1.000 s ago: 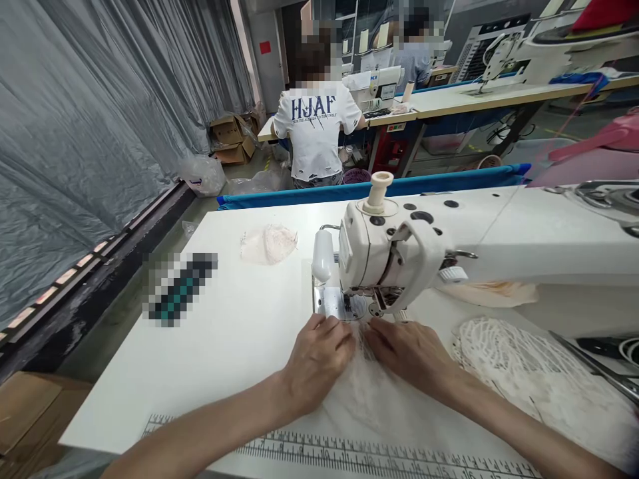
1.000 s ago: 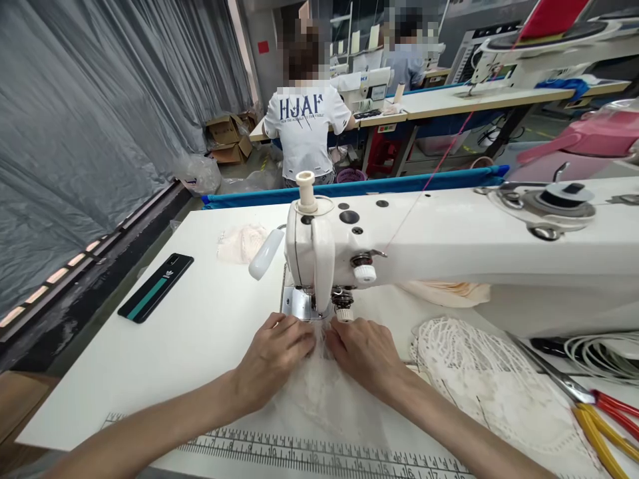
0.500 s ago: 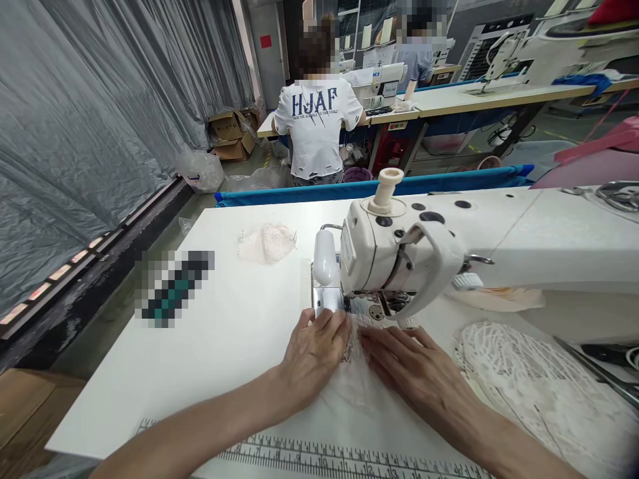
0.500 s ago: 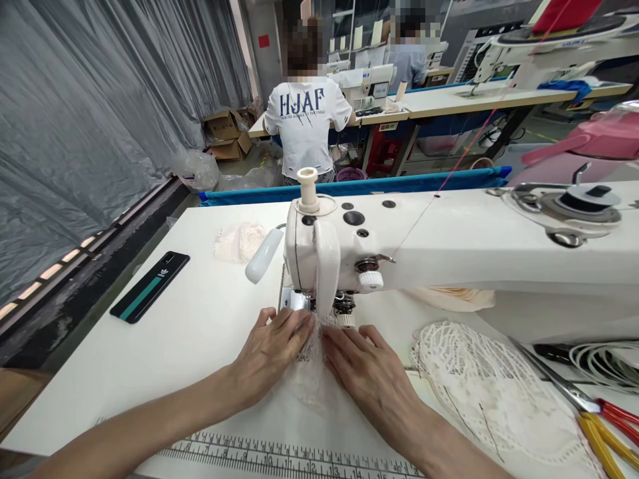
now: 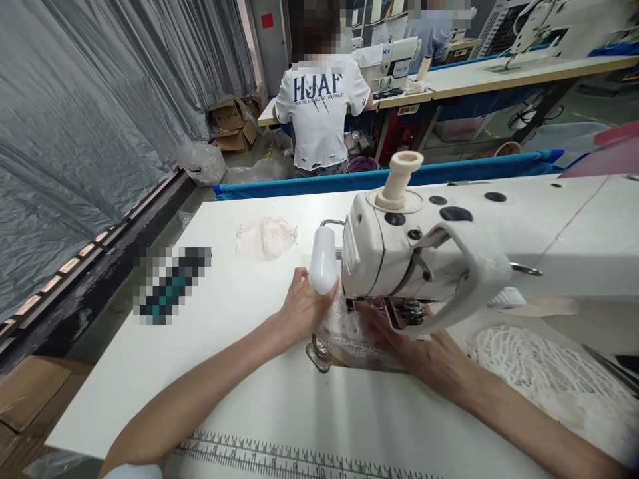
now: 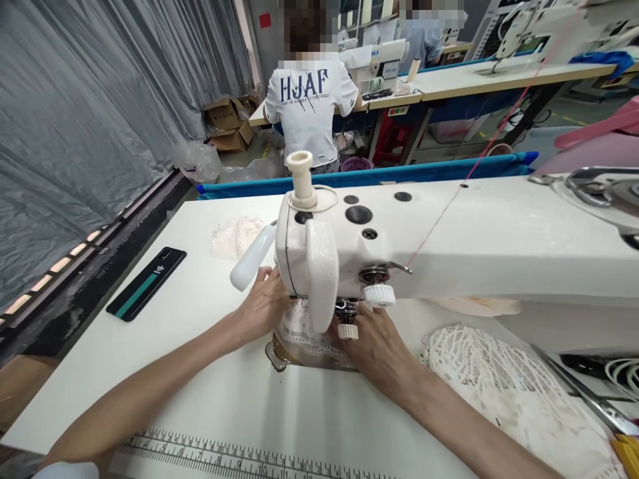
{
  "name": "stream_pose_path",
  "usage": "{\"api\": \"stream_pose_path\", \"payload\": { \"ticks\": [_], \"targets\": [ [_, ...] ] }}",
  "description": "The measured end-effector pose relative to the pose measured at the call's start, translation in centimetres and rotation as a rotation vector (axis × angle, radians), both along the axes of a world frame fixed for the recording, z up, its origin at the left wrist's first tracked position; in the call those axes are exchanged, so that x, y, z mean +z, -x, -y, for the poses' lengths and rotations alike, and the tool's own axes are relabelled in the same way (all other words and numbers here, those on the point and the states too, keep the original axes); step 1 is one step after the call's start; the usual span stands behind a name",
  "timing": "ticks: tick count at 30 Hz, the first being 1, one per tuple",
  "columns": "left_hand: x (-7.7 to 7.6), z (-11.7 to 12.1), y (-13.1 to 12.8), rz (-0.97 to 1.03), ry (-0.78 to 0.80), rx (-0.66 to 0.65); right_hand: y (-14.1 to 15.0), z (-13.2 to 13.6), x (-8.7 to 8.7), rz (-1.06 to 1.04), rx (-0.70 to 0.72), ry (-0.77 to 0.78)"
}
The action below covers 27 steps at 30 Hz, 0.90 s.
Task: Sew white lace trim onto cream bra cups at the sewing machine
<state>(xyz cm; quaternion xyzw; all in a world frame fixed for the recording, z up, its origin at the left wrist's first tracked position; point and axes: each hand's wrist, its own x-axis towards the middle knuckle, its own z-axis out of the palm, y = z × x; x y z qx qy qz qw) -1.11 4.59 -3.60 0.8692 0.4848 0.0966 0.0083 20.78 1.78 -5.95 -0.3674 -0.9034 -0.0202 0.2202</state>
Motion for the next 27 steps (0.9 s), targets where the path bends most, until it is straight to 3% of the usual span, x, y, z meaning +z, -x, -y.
{"api": "stream_pose_path", "payload": {
  "ticks": [7, 11, 16, 22, 27],
  "targets": [
    [-0.5, 4.9, 0.9, 0.189, -0.089, -0.361, 0.8, 2.1, 1.1, 0.068, 0.206, 0.02],
    [-1.2, 5.4, 0.9, 0.213, -0.164, -0.308, 1.7, 2.5, 0.5, 0.058, 0.171, -0.001],
    [-0.8, 4.8, 0.6, 0.341, -0.15, -0.245, 2.0, 2.3, 0.1, -0.057, 0.107, -0.047],
    [-0.5, 3.9, 0.7, 0.113, -0.294, -0.326, 2.0, 2.0, -0.2, -0.118, 0.074, -0.089],
    [-0.6, 3.4, 1.2, 0.037, -0.305, -0.364, 2.4, 2.3, -0.7, -0.076, 0.044, -0.07]
  ]
}}
